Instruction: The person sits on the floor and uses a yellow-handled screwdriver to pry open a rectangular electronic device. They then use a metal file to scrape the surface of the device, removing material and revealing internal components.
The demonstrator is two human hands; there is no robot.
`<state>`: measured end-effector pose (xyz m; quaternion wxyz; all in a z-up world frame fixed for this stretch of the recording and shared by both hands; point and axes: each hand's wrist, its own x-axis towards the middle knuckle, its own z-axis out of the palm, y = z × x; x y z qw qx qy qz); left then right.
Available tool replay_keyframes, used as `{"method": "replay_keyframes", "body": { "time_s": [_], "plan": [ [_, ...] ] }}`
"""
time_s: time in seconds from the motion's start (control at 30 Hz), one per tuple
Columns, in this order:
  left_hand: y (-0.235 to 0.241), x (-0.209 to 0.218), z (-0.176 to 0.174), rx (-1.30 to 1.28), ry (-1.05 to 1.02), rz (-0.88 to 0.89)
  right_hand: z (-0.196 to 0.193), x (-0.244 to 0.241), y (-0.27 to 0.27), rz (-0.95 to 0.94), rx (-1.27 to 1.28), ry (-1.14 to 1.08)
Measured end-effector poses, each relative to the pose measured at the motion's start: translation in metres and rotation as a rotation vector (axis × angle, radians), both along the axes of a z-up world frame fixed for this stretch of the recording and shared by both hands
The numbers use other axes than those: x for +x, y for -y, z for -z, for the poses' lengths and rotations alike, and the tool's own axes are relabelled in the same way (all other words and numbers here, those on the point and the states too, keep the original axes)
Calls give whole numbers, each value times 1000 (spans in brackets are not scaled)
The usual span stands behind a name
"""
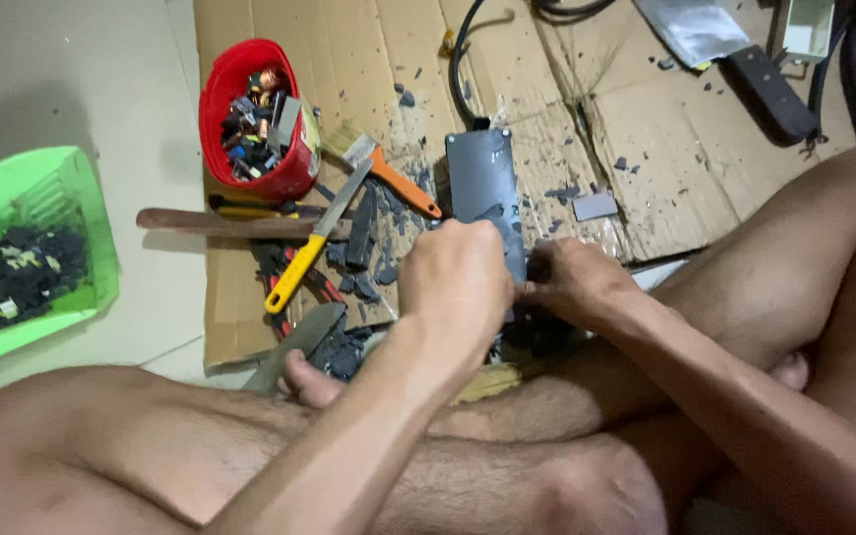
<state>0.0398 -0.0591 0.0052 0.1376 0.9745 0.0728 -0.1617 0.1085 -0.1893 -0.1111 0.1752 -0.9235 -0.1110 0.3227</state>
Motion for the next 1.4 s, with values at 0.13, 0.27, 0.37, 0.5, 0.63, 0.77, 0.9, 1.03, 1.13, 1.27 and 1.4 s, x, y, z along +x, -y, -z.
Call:
{"method": "replay_keyframes", "body": {
  "time_s": [0.13,0.27,0.37,0.5,0.63,0.77,0.9,1.03,1.13,1.27,1.4],
  "plan": [
    [-10,-9,0,-28,91,53,-27,-8,-3,-27,13,22],
    [-29,-15,26,-118,165,97,-25,-9,-1,-50,58,29],
    [-28,-26,18,-233,183,18,-29,-9,-1,-60,38,38],
    [-6,-24,12,-335,52,-253,-15,-7,7,-35,57,45],
    [-3,-26,8,-300,26,-209,-11,-2,0,-26,45,39],
    [3,-36,11,-241,-26,-240,-10,-4,1,31,42,9],
    [5,-38,-13,-166,-150,-211,-14,-5,2,27,70,-5],
    [6,-21,-11,1,-94,-25,8,2,6,0,54,25],
    [6,-10,-8,70,-61,65,24,10,8,4,42,34],
    [12,-11,12,93,-34,108,16,5,9,-4,71,25],
    [14,-21,5,46,-33,58,3,4,1,-7,65,37]
  ]
}}
